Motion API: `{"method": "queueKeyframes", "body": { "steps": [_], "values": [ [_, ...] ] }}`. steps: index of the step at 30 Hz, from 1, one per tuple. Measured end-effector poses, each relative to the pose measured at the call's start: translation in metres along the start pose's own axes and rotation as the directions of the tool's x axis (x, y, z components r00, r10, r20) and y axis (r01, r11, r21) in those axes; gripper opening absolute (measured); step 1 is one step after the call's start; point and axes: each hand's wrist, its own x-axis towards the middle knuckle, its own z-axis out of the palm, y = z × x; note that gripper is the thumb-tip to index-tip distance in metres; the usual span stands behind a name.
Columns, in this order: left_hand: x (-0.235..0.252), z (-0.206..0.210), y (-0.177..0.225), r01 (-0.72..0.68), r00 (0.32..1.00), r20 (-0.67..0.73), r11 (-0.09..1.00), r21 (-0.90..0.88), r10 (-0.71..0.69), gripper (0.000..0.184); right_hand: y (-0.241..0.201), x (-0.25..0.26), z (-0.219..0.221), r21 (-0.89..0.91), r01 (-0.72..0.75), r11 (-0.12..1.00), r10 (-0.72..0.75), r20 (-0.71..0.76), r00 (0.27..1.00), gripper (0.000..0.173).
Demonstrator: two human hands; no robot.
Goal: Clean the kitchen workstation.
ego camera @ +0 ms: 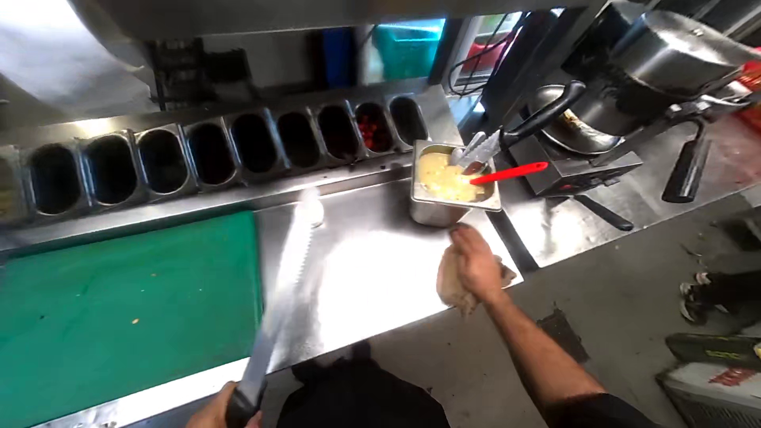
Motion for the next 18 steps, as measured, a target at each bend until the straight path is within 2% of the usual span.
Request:
{"method": "queueKeyframes", "body": {
  "steps": [2,4,6,7,10,15,18],
  "values": [
    [0.026,0.002,0.013,-0.030,0.999,0.046,0.993,0.115,0.024,0.048,0.033,-0.002,-0.017,-0.042,-0.224,0.974,0.223,-0.032,0.974,0.047],
    [0.054,0.006,0.030,-0.063,0.994,0.097,0.980,0.189,0.045,0.041,0.052,-0.009,-0.030,-0.097,-0.469,0.878,0.471,-0.003,0.882,0.041],
    [0.076,0.011,0.058,-0.046,0.985,0.171,0.965,0.258,0.002,0.038,0.064,-0.024,-0.042,-0.145,-0.584,0.799,0.594,0.040,0.803,0.034],
    [0.086,0.014,0.072,-0.032,0.982,0.188,0.957,0.290,-0.024,0.038,0.067,-0.034,-0.047,-0.161,-0.597,0.786,0.610,0.045,0.791,0.033],
    [0.108,0.023,0.098,0.008,0.984,0.166,0.946,0.323,-0.065,0.040,0.066,-0.072,-0.055,-0.075,-0.566,0.821,0.566,-0.033,0.824,0.030],
    [0.135,0.033,0.115,0.069,0.989,0.097,0.932,0.355,-0.110,0.045,0.035,-0.125,-0.074,0.286,-0.539,0.792,0.592,-0.149,0.792,0.039],
    [0.140,0.039,0.119,0.047,0.998,0.016,0.906,0.421,-0.059,0.050,0.007,-0.128,-0.085,0.456,-0.425,0.782,0.538,-0.152,0.829,0.042]
  ]
}}
